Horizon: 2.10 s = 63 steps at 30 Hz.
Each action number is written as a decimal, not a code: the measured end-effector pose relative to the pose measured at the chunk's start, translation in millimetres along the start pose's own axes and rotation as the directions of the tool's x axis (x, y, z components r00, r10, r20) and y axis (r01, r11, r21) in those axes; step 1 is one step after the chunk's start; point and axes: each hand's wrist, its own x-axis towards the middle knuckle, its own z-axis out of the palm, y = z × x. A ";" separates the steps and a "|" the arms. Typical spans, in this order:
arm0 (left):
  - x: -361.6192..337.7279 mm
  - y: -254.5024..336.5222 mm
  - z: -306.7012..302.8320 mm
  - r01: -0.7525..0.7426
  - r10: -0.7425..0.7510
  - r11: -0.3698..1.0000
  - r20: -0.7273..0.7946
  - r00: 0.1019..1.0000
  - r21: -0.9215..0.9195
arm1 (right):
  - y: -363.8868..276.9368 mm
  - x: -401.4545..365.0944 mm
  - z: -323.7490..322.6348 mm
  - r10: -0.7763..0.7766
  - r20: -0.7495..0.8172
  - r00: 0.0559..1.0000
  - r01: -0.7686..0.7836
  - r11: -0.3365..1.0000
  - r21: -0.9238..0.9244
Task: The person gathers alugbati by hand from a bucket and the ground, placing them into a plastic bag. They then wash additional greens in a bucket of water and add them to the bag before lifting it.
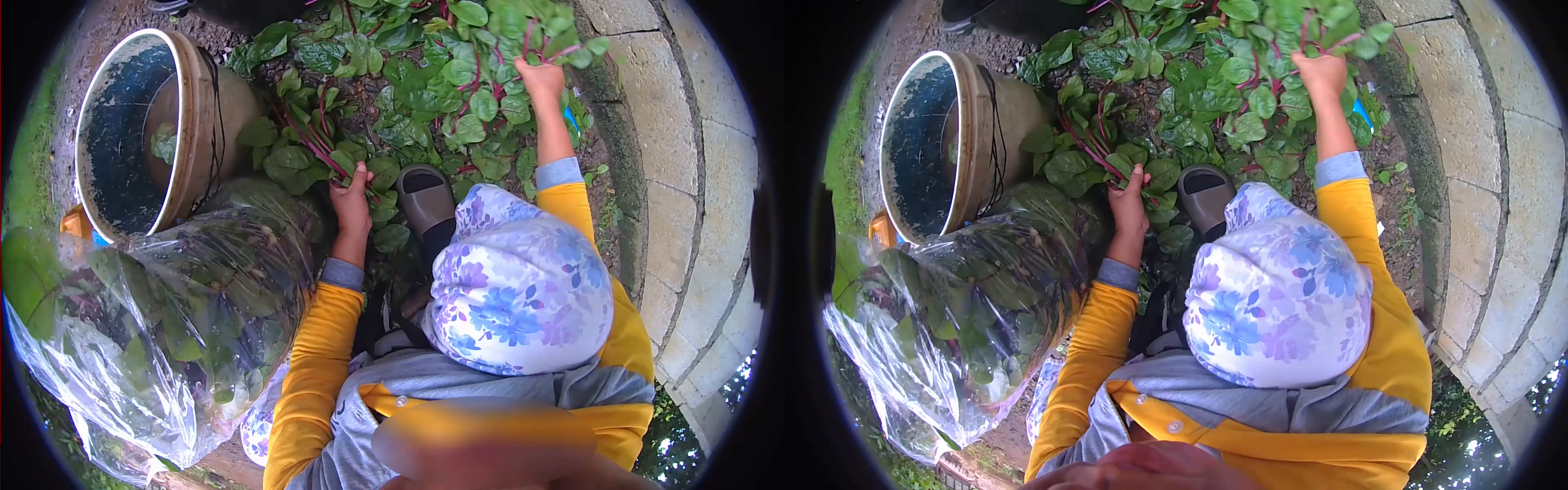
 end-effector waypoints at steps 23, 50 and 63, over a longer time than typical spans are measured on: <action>-14.0 -19.2 -7.2 0.150 -0.156 0.983 -0.055 0.986 -0.106 | -85.3 -128.3 -25.9 -0.782 0.028 0.623 0.695 0.570 0.438; -3.4 -28.7 -8.8 0.217 -0.217 0.962 0.016 0.976 -0.163 | -60.3 -104.7 44.7 -0.880 0.283 0.381 0.914 0.311 -0.261; -8.7 -18.6 -0.6 0.195 -0.195 0.968 0.012 0.981 -0.161 | -100.8 -99.3 -3.6 -0.880 0.221 0.421 0.902 0.433 0.006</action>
